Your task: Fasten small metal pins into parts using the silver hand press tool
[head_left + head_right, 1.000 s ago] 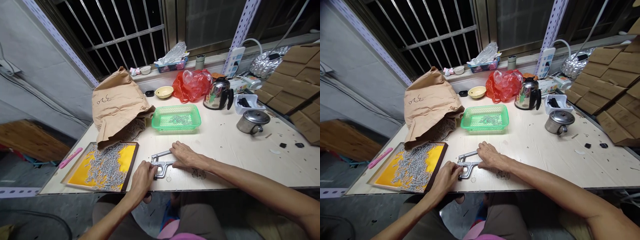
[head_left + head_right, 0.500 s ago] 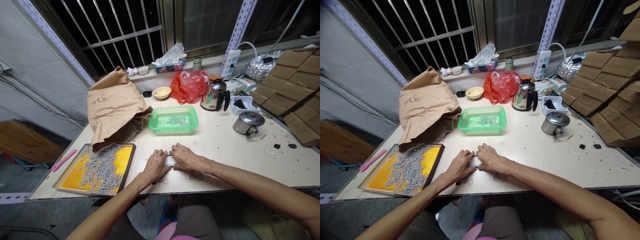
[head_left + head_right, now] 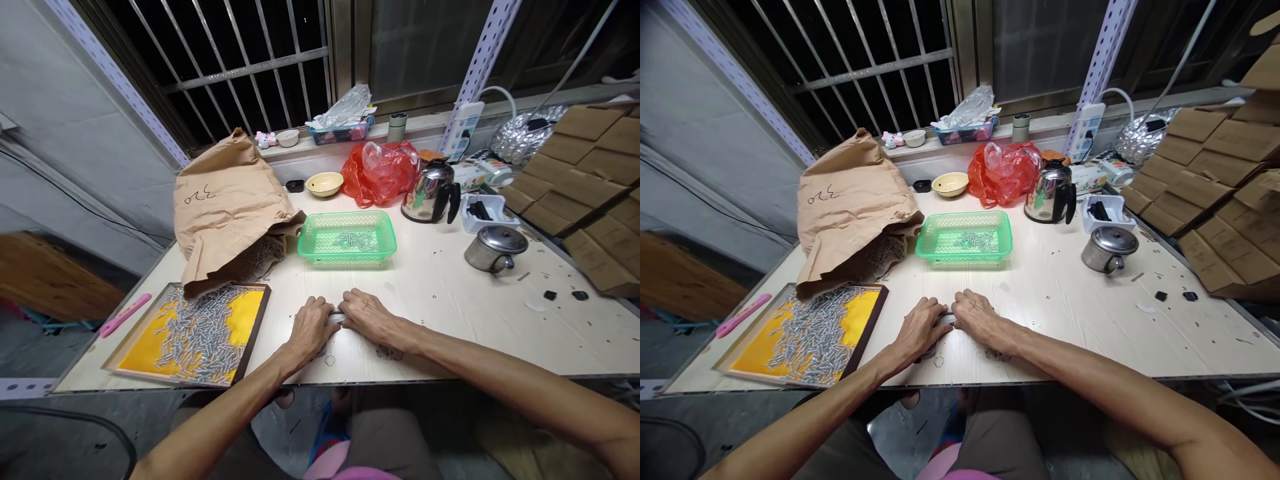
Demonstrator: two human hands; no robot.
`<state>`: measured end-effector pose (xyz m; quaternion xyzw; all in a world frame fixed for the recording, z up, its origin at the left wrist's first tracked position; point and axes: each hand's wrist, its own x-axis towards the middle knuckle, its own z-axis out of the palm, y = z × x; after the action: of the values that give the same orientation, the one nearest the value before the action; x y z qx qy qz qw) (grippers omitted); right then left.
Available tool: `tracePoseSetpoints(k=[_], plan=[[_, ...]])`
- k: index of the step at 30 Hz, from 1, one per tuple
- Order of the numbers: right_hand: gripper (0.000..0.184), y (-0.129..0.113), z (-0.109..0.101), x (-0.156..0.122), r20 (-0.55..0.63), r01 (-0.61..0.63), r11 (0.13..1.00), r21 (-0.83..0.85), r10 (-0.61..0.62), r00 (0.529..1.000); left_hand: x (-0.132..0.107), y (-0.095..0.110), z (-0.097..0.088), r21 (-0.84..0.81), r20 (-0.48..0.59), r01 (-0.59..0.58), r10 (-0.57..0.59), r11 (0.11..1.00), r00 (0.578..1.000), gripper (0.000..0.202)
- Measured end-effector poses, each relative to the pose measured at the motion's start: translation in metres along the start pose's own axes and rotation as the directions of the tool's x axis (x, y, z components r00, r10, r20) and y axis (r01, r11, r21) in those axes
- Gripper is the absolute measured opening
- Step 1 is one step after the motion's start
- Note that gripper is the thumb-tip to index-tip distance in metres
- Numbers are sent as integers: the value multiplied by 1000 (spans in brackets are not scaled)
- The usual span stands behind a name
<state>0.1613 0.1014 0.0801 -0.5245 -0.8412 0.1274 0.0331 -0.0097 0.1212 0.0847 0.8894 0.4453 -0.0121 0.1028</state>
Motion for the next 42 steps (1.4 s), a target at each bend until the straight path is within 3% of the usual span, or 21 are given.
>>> tracePoseSetpoints(k=[4, 8, 12, 17, 20, 24, 27, 31, 33, 35, 38, 40, 42], plan=[[42, 16, -1, 2, -29, 109, 991, 72, -107, 994, -19, 6, 16, -48, -160, -18, 11, 999, 987, 38], [22, 23, 4, 8, -90, 70, 994, 86, -62, 994, -45, 24, 41, -51, -303, -144, 122, 988, 945, 39], [12, 25, 8, 19, -134, -11, 1000, 17, 13, 991, -59, 41, 53, -84, -306, -180, 147, 980, 941, 36], [13, 18, -1, 31, -130, -25, 1000, -13, 23, 991, -64, 47, 50, -150, -288, -201, 152, 968, 946, 35], [13, -13, -1, 35, -95, 135, 990, -47, -138, 986, -65, 46, 52, -202, -292, -206, 142, 957, 946, 39], [14, -61, 9, 43, -3, 494, 864, -94, -497, 868, -70, 43, 65, -293, -217, -148, 85, 944, 972, 32], [19, -76, 16, 50, 21, 611, 779, -138, -615, 788, -73, 39, 74, -348, -178, -128, 68, 929, 982, 34], [14, -76, 18, 48, 9, 709, 696, -115, -713, 701, -73, 37, 78, -403, -135, -103, 52, 909, 989, 34], [16, -74, 13, 43, -74, 694, 719, -37, -695, 715, -72, 39, 76, -418, -152, -119, 60, 901, 987, 35], [21, -72, 1, 40, -237, 651, 758, 50, -624, 745, -73, 40, 69, -422, -197, -168, 91, 891, 976, 40], [26, -56, -30, 43, -539, 548, 828, 121, -408, 736, -75, 28, 49, -368, -277, -219, 119, 904, 954, 43], [28, -34, -53, 49, -672, 421, 899, 122, -237, 701, -78, 6, 30, -306, -344, -133, 21, 943, 939, 38], [30, -4, -70, 57, -725, 286, 955, 84, -138, 674, -82, -28, 9, -253, -394, 89, -187, 963, 900, 30]])
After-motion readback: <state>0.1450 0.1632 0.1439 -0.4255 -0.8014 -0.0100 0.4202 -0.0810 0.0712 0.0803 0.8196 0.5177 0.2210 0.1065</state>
